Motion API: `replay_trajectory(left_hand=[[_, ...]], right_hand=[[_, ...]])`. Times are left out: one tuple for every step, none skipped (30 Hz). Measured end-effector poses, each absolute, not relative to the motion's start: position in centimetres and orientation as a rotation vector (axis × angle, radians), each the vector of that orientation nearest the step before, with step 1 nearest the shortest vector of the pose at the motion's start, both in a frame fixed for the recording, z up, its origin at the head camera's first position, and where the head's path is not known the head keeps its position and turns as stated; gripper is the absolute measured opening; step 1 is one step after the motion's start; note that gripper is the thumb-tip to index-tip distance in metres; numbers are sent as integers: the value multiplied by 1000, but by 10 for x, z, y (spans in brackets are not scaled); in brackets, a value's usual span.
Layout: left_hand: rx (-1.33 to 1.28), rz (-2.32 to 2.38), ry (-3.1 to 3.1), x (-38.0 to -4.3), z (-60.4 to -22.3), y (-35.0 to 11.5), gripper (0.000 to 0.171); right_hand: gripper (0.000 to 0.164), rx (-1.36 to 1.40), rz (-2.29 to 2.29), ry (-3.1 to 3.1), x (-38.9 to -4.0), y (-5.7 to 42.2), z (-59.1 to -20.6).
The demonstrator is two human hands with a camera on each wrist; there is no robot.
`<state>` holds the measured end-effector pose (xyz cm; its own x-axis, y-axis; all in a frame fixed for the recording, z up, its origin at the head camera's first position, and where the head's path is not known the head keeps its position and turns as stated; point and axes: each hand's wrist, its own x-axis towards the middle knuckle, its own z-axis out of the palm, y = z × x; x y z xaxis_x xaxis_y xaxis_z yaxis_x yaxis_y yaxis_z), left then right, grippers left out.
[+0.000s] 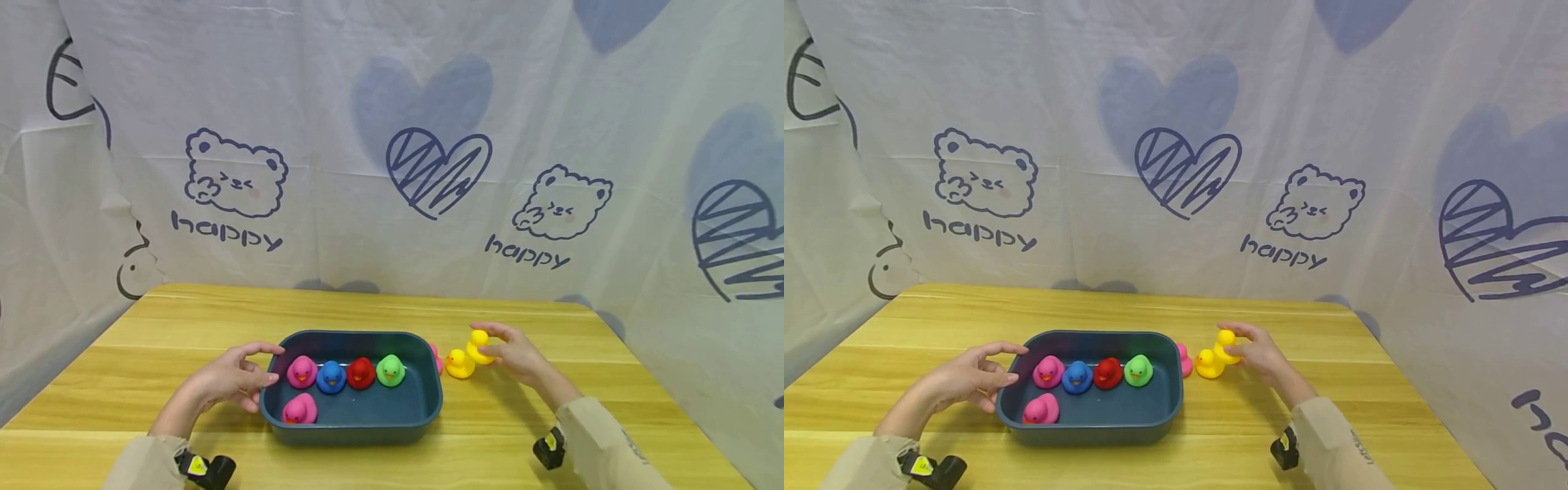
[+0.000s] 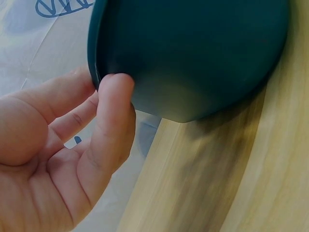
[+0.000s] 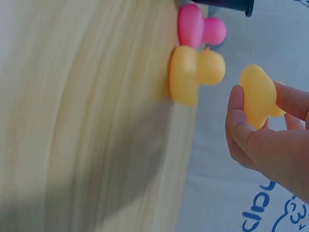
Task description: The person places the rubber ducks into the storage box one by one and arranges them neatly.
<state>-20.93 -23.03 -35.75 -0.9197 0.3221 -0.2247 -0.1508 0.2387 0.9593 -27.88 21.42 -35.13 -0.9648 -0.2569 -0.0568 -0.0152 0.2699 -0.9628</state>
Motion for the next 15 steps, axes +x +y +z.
replay_trajectory(left_hand=[[158, 1725, 2141, -209, -357, -230, 57], [158, 1726, 2140, -209, -357, -230, 58], [159, 1726, 2140, -209, -357, -230, 58], [163, 1726, 2140, -209, -357, -230, 58], [163, 1726, 2141, -209, -357, -230, 58], [163, 1726, 2140, -209, -357, -230, 58], [164, 1726, 2142, -209, -357, -230, 58], [159, 1725, 2142, -209, -357, -230, 58], [160, 1724, 2143, -209, -357, -230, 57], [155, 1722, 2146, -209, -357, -230, 57], [151, 1720, 2147, -209, -357, -230, 57], [147, 1719, 2149, -208, -357, -230, 56], [142, 1718, 2151, -208, -357, -230, 56], [143, 1717, 2152, -208, -357, -230, 56], [145, 1716, 2153, -208, -357, -230, 56]], right_hand=[[47, -258, -1764, 2343, -278, 212, -350], [47, -262, -1759, 2350, -277, 211, -349], [47, -260, -1769, 2350, -277, 209, -348], [48, -261, -1777, 2356, -276, 207, -347], [48, -257, -1790, 2357, -276, 205, -346], [49, -252, -1809, 2353, -276, 204, -345], [49, -241, -1831, 2350, -276, 202, -345], [48, -223, -1854, 2347, -276, 200, -344], [47, -202, -1877, 2345, -276, 198, -343], [46, -181, -1890, 2348, -276, 196, -342], [45, -153, -1907, 2347, -276, 194, -341], [43, -133, -1918, 2348, -276, 191, -340], [42, -116, -1927, 2348, -275, 189, -339], [41, -99, -1935, 2349, -275, 187, -338], [40, -87, -1943, 2347, -275, 185, -338]])
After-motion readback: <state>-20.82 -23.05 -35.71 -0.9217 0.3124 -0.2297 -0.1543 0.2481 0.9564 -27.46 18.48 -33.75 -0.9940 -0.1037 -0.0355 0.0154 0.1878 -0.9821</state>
